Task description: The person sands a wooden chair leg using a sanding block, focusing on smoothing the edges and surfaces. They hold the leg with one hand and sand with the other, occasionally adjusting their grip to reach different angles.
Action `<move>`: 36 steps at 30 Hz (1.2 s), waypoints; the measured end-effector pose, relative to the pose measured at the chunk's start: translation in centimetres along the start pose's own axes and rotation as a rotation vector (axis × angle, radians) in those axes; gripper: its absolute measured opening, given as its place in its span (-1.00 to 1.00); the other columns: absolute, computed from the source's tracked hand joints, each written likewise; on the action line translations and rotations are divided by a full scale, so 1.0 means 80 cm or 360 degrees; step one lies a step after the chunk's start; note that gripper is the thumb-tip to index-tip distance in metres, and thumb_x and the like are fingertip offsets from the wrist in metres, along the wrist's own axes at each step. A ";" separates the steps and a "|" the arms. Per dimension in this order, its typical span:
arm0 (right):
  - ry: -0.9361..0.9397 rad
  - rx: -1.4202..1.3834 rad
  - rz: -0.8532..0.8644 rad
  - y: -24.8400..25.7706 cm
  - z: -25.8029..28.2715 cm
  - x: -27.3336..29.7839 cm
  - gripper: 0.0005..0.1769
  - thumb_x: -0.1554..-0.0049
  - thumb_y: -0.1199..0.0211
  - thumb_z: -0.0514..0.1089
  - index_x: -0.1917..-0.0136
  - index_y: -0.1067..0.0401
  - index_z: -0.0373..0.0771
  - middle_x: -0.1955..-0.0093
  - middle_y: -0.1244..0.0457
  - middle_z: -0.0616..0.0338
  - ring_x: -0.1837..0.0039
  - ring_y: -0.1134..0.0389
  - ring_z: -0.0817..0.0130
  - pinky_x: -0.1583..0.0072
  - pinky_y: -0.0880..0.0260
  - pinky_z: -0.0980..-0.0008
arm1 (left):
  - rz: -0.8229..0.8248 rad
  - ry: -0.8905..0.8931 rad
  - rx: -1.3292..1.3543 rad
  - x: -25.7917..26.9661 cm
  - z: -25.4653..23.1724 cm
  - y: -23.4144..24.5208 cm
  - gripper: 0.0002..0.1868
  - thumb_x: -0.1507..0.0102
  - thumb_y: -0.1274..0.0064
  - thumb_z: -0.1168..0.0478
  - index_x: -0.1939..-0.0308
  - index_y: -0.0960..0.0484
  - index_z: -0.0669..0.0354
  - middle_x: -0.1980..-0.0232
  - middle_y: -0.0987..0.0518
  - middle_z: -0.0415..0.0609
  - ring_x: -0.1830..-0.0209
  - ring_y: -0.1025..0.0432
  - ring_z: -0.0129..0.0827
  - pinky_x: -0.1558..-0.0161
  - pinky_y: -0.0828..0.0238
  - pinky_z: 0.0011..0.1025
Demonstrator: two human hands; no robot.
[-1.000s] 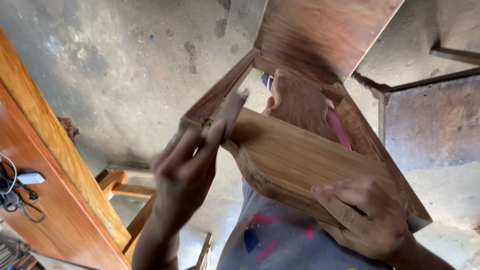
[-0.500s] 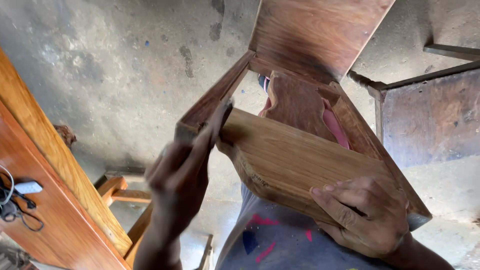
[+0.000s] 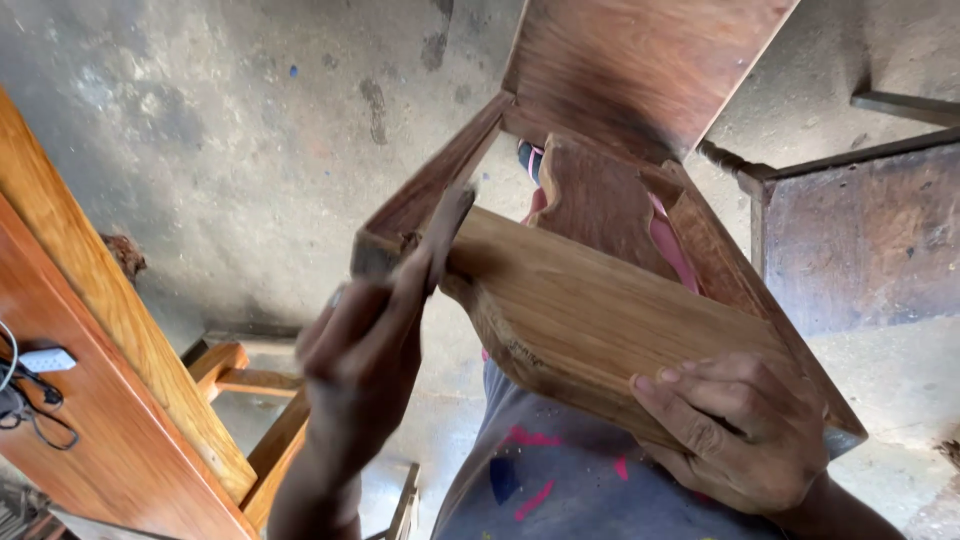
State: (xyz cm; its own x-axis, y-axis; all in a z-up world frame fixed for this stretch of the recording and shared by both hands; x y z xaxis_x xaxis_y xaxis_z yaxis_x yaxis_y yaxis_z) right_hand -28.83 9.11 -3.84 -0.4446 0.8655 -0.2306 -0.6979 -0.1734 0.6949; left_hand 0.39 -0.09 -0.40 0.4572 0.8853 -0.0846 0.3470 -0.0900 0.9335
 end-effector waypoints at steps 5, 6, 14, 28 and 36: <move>-0.0024 0.0010 -0.0001 -0.002 0.000 0.011 -0.55 -0.09 -0.49 0.14 -0.13 -0.56 -0.14 -0.03 -0.34 0.25 0.03 -0.41 0.27 -0.08 -0.45 0.28 | 0.0042 0.0093 0.0012 -0.023 -0.008 0.009 -0.62 -0.43 0.14 0.60 -0.18 -0.67 0.25 0.32 -0.40 -0.09 0.41 -0.31 -0.38 0.24 -0.36 -0.38; -0.0022 -0.0007 0.0019 -0.003 0.003 0.010 -0.55 -0.09 -0.49 0.14 -0.13 -0.56 -0.14 -0.03 -0.34 0.25 0.03 -0.41 0.27 -0.08 -0.45 0.28 | 0.0052 0.0117 0.0013 -0.018 -0.003 0.002 -0.62 -0.43 0.14 0.60 -0.18 -0.67 0.25 0.32 -0.40 -0.09 0.41 -0.31 -0.38 0.24 -0.36 -0.38; -0.0018 -0.0010 -0.0086 -0.002 0.003 -0.001 -0.57 -0.09 -0.45 0.16 -0.07 -0.58 -0.17 0.03 -0.36 0.23 0.06 -0.44 0.29 -0.03 -0.46 0.35 | 0.0072 0.0115 -0.0428 -0.021 -0.025 0.031 -0.57 -0.49 0.18 0.46 -0.22 -0.74 0.00 -0.01 -0.69 -0.61 0.50 -0.20 -0.60 0.34 -0.24 -0.64; 0.0015 -0.0038 -0.0100 -0.003 0.005 0.002 -0.59 -0.10 -0.45 0.10 -0.08 -0.57 -0.20 0.05 -0.36 0.20 0.06 -0.43 0.27 -0.03 -0.43 0.31 | 0.0147 0.0076 -0.0106 -0.034 -0.006 0.003 -0.56 -0.43 0.10 0.57 -0.29 -0.56 0.06 0.20 -0.39 -0.10 0.32 -0.35 -0.25 0.28 -0.35 -0.31; 0.0046 -0.0026 -0.0163 -0.004 0.001 0.010 -0.62 -0.09 -0.45 0.10 -0.04 -0.59 -0.18 0.03 -0.38 0.21 0.07 -0.43 0.28 -0.02 -0.43 0.35 | 0.0779 0.0740 -0.1524 0.034 0.018 0.091 -0.41 -0.61 0.45 -0.09 -0.71 -0.31 -0.84 0.65 -0.26 -0.06 0.74 -0.13 -0.39 0.62 0.24 -0.40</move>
State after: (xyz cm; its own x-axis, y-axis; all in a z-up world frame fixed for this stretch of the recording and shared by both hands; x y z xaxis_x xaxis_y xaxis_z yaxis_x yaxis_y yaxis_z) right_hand -28.94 9.90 -4.18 -0.3862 0.8653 -0.3194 -0.7493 -0.0924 0.6557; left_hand 5.39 1.02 5.68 -0.0413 0.9509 0.3069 -0.6320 -0.2627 0.7291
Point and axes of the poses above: each hand's wrist, its own x-axis away from the middle knuckle, its own y-axis out of the back of the hand, z = x × y, the point moved 2 cm from there along -x, towards the middle knuckle
